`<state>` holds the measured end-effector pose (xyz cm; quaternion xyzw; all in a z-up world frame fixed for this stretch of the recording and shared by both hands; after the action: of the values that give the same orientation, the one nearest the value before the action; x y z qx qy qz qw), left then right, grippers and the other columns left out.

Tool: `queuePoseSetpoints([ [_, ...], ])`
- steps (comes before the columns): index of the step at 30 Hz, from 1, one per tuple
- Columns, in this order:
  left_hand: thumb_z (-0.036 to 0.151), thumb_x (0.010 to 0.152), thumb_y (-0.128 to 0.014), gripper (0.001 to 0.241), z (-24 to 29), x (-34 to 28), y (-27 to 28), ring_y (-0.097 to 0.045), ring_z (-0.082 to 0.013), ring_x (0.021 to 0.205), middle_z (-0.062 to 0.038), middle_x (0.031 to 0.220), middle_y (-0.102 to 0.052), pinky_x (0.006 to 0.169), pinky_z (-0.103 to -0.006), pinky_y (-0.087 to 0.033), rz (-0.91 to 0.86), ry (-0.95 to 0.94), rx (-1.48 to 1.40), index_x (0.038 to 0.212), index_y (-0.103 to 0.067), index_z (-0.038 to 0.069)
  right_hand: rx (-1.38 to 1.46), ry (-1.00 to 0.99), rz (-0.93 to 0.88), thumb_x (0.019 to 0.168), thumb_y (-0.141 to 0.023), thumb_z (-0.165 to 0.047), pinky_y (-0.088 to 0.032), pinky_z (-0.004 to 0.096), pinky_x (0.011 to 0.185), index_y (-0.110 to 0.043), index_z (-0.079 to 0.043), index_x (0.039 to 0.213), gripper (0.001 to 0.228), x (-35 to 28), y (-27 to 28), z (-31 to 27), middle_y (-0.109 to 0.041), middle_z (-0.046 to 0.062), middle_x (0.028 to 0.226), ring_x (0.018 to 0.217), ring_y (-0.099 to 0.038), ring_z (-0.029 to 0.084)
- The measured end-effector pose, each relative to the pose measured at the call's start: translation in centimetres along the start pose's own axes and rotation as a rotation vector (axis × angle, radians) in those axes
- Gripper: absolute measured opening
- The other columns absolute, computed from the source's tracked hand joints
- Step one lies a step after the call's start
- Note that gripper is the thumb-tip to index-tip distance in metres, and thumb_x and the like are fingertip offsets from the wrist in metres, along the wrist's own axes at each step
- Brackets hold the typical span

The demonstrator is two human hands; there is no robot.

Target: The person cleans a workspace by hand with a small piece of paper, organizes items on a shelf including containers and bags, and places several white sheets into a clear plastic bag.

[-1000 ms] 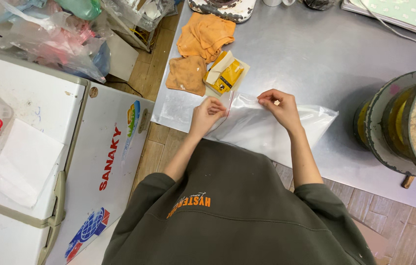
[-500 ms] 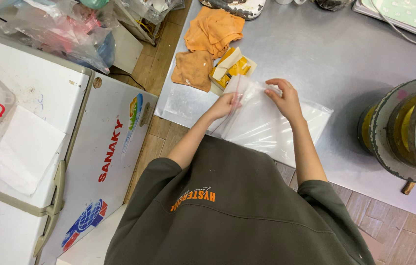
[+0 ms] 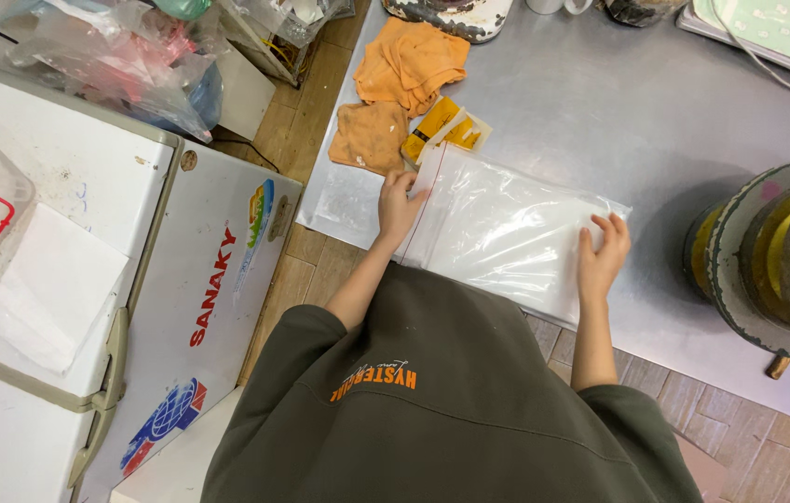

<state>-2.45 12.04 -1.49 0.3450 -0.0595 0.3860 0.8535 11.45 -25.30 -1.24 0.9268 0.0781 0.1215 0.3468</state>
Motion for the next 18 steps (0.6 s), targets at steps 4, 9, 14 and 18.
queuePoseSetpoints([
  [4,0.017,0.077,-0.083,0.042,-1.0,-0.6,-0.5,-0.071,-0.0260,0.077,-0.011,0.086,-0.074,0.068,-0.0358,-0.053,-0.179,0.417,-0.188,0.110,-0.061,0.001,-0.151,0.031,0.225,0.100,-0.076,-0.010,-0.036,0.047,0.114,-0.062,0.000,0.137,0.041,-1.6,0.7,1.9,-0.045,0.023,0.152,0.139,-0.042,0.039],
  [9,0.022,0.085,-0.077,0.025,-0.5,-0.9,-0.2,-0.075,-0.0282,0.078,-0.014,0.087,-0.076,0.071,-0.0372,-0.056,-0.331,0.416,-0.127,0.104,-0.073,0.006,0.123,-0.308,0.208,0.098,-0.075,-0.022,-0.049,0.035,0.094,-0.055,0.001,0.138,0.050,-1.7,0.0,5.6,-0.058,0.015,0.130,0.108,-0.058,0.023],
  [14,0.023,0.088,-0.075,0.024,0.2,-0.6,-0.4,-0.071,-0.0340,0.079,-0.016,0.086,-0.074,0.069,-0.0403,-0.053,-0.356,0.299,-0.096,0.104,-0.071,0.005,0.243,-0.446,0.225,0.099,-0.075,-0.028,-0.052,0.029,0.087,-0.064,0.001,0.129,0.043,0.0,0.7,8.3,-0.072,0.006,0.104,0.092,-0.064,0.013],
  [18,0.024,0.091,-0.074,0.026,-0.1,-0.8,-0.6,-0.066,-0.0424,0.079,-0.021,0.083,-0.068,0.066,-0.0463,-0.051,-0.332,0.267,-0.065,0.094,-0.062,0.001,0.283,-0.548,0.069,0.101,-0.082,-0.034,-0.047,0.029,0.081,-0.071,0.004,0.119,0.043,1.0,1.6,8.9,-0.068,0.004,0.099,0.087,-0.057,0.011],
])
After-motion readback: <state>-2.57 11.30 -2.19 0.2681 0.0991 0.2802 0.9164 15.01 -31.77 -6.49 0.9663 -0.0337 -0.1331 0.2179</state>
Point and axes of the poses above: each hand's wrist, its own x-axis towards the middle knuckle, its own y-axis out of the back of the hand, z = x × y, the point moved 2 cm from there along x, towards the middle knuckle
